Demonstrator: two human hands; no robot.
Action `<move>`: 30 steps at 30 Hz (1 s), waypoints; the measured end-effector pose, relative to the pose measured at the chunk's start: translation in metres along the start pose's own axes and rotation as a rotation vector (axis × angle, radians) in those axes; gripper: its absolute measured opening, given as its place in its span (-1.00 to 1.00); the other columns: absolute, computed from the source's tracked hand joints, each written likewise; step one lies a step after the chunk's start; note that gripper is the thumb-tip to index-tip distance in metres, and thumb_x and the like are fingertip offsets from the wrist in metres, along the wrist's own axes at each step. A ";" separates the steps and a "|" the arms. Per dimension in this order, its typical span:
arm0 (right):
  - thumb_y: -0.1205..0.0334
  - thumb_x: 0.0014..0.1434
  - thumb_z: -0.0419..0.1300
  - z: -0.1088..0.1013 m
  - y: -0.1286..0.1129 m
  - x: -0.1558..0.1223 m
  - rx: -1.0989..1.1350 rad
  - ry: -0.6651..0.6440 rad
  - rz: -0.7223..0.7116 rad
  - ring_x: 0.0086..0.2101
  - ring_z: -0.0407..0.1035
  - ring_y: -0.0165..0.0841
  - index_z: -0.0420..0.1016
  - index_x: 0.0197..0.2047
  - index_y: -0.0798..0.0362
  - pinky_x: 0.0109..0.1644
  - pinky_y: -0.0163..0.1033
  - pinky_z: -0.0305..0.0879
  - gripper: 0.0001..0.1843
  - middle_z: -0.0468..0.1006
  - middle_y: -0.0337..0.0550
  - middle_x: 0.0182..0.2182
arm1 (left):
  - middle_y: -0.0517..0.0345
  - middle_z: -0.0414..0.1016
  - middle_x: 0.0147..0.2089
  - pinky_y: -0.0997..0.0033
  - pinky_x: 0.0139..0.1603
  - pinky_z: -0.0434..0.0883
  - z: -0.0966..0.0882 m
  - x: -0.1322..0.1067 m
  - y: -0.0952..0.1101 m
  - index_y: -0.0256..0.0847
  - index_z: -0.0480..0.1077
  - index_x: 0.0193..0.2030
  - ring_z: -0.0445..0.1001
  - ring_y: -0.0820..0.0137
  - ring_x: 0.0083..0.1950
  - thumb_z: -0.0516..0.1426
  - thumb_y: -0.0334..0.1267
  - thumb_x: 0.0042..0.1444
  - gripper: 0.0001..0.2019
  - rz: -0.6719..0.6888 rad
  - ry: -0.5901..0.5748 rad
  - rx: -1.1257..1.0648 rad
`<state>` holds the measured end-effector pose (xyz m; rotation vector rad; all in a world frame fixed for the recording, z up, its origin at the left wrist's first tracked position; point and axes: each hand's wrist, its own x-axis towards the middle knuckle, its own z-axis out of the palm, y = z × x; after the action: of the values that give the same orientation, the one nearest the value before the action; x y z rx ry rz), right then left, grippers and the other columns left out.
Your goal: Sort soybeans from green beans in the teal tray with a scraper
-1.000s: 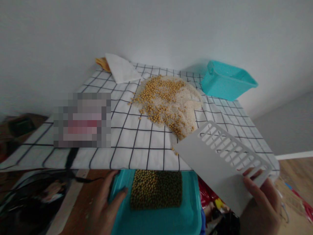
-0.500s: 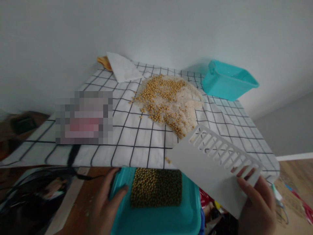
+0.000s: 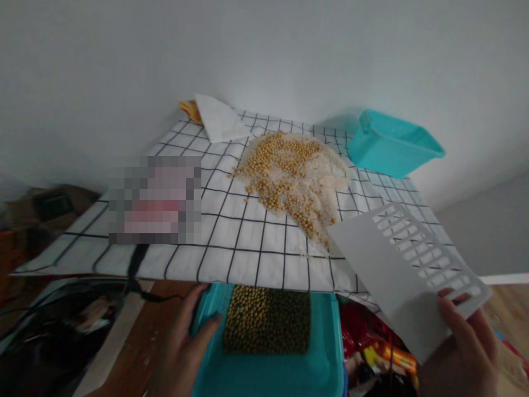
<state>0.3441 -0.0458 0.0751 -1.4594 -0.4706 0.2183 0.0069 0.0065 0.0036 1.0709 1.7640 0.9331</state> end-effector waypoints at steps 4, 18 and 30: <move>0.16 -0.11 0.49 0.017 -0.012 -0.008 0.076 0.010 0.145 -0.30 0.36 -0.37 0.55 -0.36 0.03 -0.33 -0.33 0.28 -0.74 0.51 -0.24 -0.30 | 0.10 0.47 0.28 -0.08 0.48 0.11 0.002 -0.004 0.006 0.03 0.34 0.17 0.35 0.01 0.37 0.11 -0.02 0.13 -0.55 0.001 0.035 -0.004; 0.14 0.07 0.40 0.023 -0.012 -0.022 -0.017 -0.169 0.080 -0.44 0.30 -0.37 0.55 -0.32 0.02 -0.42 -0.30 0.13 -0.82 0.46 -0.23 -0.45 | 0.09 0.51 0.24 -0.07 0.45 0.18 0.003 -0.003 0.005 0.03 0.34 0.18 0.43 0.03 0.31 0.10 -0.02 0.14 -0.55 -0.003 0.032 -0.008; 0.12 0.00 0.42 0.033 -0.013 -0.035 -0.051 -0.227 -0.013 -0.37 0.37 -0.34 0.55 -0.33 0.07 -0.34 -0.32 0.20 -0.76 0.51 -0.18 -0.40 | 0.09 0.50 0.28 -0.06 0.33 0.37 -0.011 0.010 -0.012 0.04 0.34 0.21 0.39 -0.02 0.35 0.16 0.07 0.07 -0.45 -0.025 -0.070 0.058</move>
<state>0.2972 -0.0322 0.0829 -1.4883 -0.6731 0.3664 -0.0098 0.0099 -0.0062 1.1030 1.7521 0.8242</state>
